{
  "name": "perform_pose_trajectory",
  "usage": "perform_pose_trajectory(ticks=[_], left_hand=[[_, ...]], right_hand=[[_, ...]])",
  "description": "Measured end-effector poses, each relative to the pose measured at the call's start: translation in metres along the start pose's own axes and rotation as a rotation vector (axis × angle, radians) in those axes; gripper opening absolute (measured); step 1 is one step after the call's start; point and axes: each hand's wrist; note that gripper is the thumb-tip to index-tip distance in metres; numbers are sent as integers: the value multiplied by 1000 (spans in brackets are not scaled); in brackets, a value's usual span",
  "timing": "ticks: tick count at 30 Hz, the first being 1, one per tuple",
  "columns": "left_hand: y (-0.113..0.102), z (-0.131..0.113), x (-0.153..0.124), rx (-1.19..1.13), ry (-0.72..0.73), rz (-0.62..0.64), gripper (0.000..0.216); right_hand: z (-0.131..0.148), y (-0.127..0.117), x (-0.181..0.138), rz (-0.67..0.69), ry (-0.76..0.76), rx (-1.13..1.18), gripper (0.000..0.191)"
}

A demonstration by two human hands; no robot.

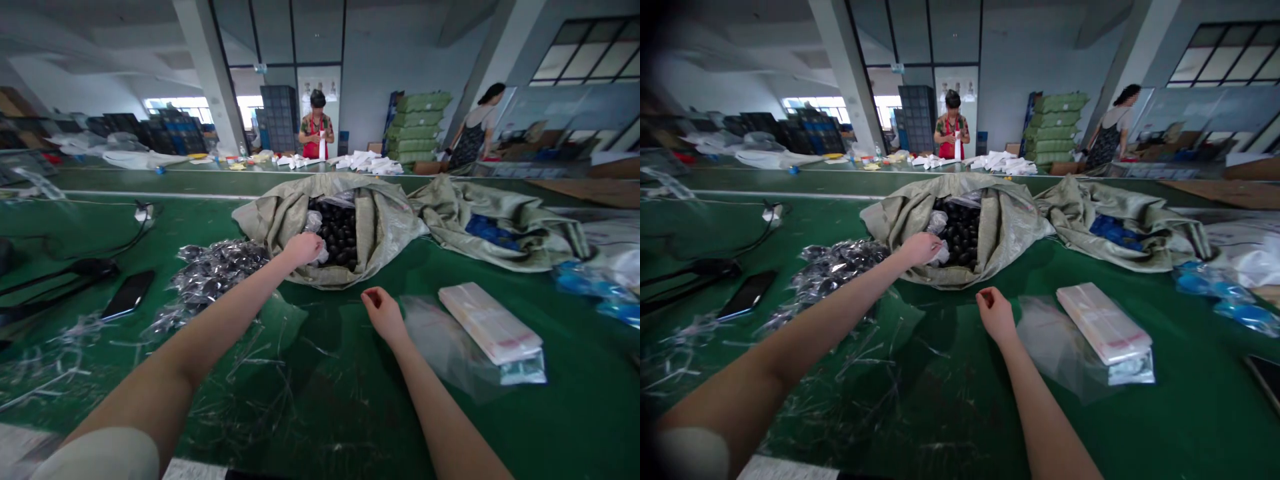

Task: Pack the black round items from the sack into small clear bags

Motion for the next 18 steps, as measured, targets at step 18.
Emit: perform_pose_trajectory(ticks=[18], left_hand=[[72,-52,84,-253,161,187,27]], right_hand=[[-15,-54,3,-119,367,-871,24]])
Point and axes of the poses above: each hand's wrist, its own x-axis towards the middle knuckle, its own y-axis out of the palm, z = x × y, and after that the axes turned 2 degrees about -y, right-handed
